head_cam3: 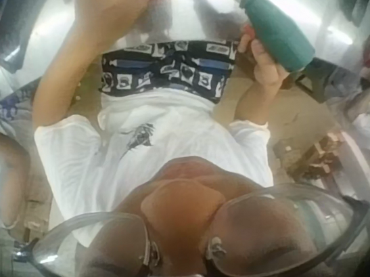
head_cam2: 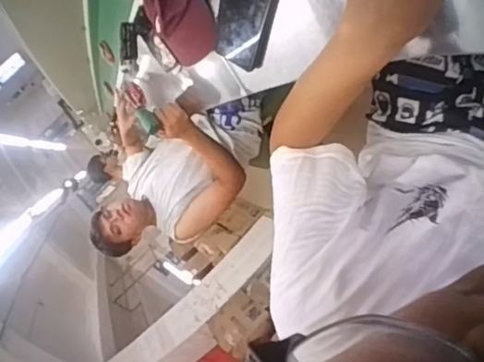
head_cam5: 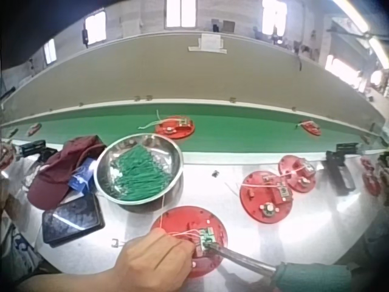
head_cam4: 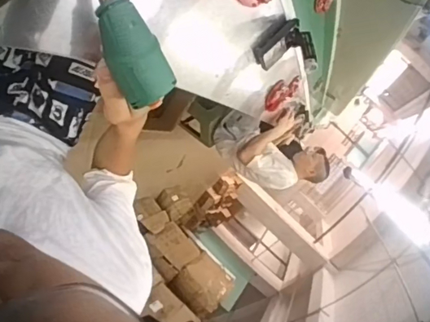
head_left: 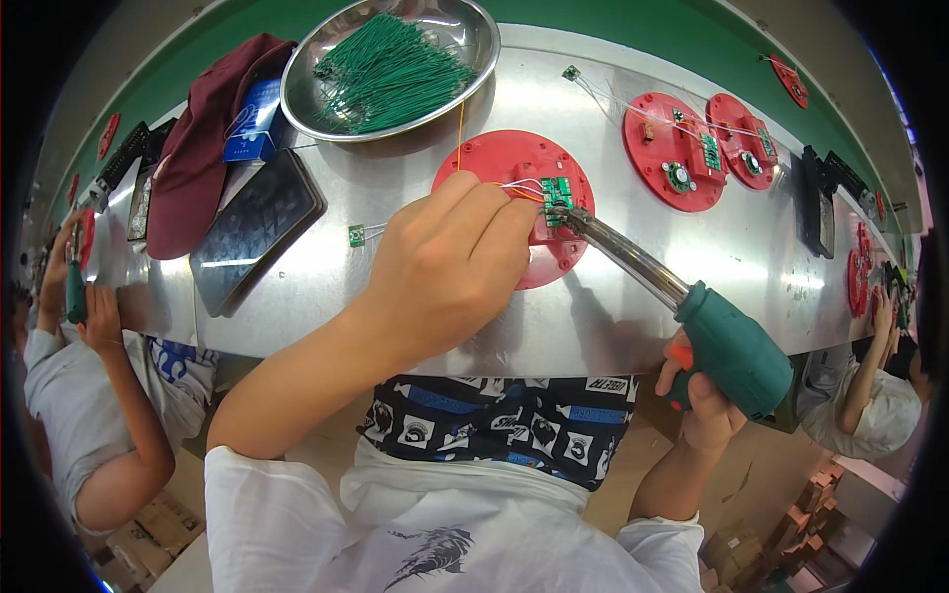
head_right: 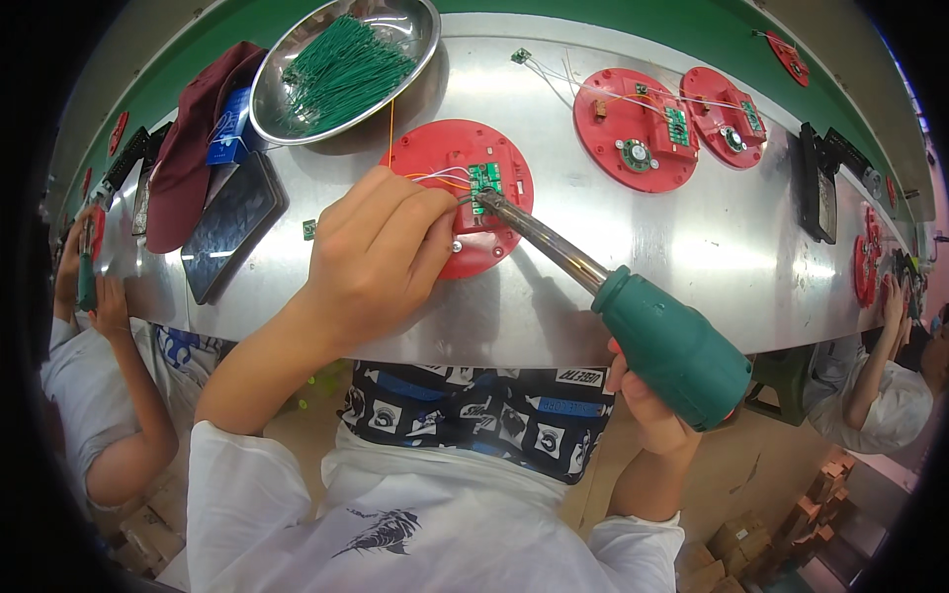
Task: Soldering electronic components onto small circuit boards on an assembly line.
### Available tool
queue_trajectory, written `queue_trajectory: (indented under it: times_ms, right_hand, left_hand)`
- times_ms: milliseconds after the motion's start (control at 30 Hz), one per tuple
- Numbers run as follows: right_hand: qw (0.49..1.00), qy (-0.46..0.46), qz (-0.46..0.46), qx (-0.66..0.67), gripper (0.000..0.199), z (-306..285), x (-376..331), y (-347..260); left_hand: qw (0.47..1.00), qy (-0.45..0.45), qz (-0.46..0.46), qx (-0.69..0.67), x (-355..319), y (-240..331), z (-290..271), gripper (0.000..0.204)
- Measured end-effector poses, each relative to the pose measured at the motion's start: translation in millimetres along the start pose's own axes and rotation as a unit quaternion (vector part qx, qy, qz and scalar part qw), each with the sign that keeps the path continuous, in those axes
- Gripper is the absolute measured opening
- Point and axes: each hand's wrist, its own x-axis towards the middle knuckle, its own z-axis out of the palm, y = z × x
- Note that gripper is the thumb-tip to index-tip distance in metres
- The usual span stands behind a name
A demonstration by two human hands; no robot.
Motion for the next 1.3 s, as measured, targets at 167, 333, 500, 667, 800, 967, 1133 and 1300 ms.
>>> queue_trajectory:
  times_ms: [167,333,500,667,800,967,1133,1300]
  right_hand:
    - [1.000,-0.006,0.006,0.006,0.046,-1,1,-1]
    - [0.999,-0.019,0.025,0.031,0.053,-6,5,2]
    - [1.000,-0.019,0.011,0.021,0.054,-8,10,0]
    - [0.999,0.020,-0.038,0.015,0.053,-14,13,9]
    - [0.997,0.037,-0.053,0.039,0.053,-12,17,12]
    - [0.995,0.028,-0.036,0.090,0.052,-15,24,13]
    - [0.993,0.027,-0.040,0.106,0.049,-16,25,15]
    - [0.991,0.039,-0.001,0.131,0.049,-19,24,12]
  left_hand:
    - [1.000,-0.004,0.000,0.002,0,0,-1,0.020]
    - [1.000,0.000,0.006,0.001,-1,-1,0,0.020]
    - [1.000,-0.001,0.004,0.009,-1,-1,0,0.020]
    - [1.000,0.003,0.000,0.002,-2,0,1,0.021]
    - [1.000,0.003,0.008,0.008,-1,-2,0,0.021]
    - [1.000,0.006,0.002,0.007,0,-1,0,0.020]
    - [1.000,0.011,0.003,0.013,0,-1,1,0.019]
    - [1.000,0.004,-0.001,0.012,-1,-1,0,0.018]
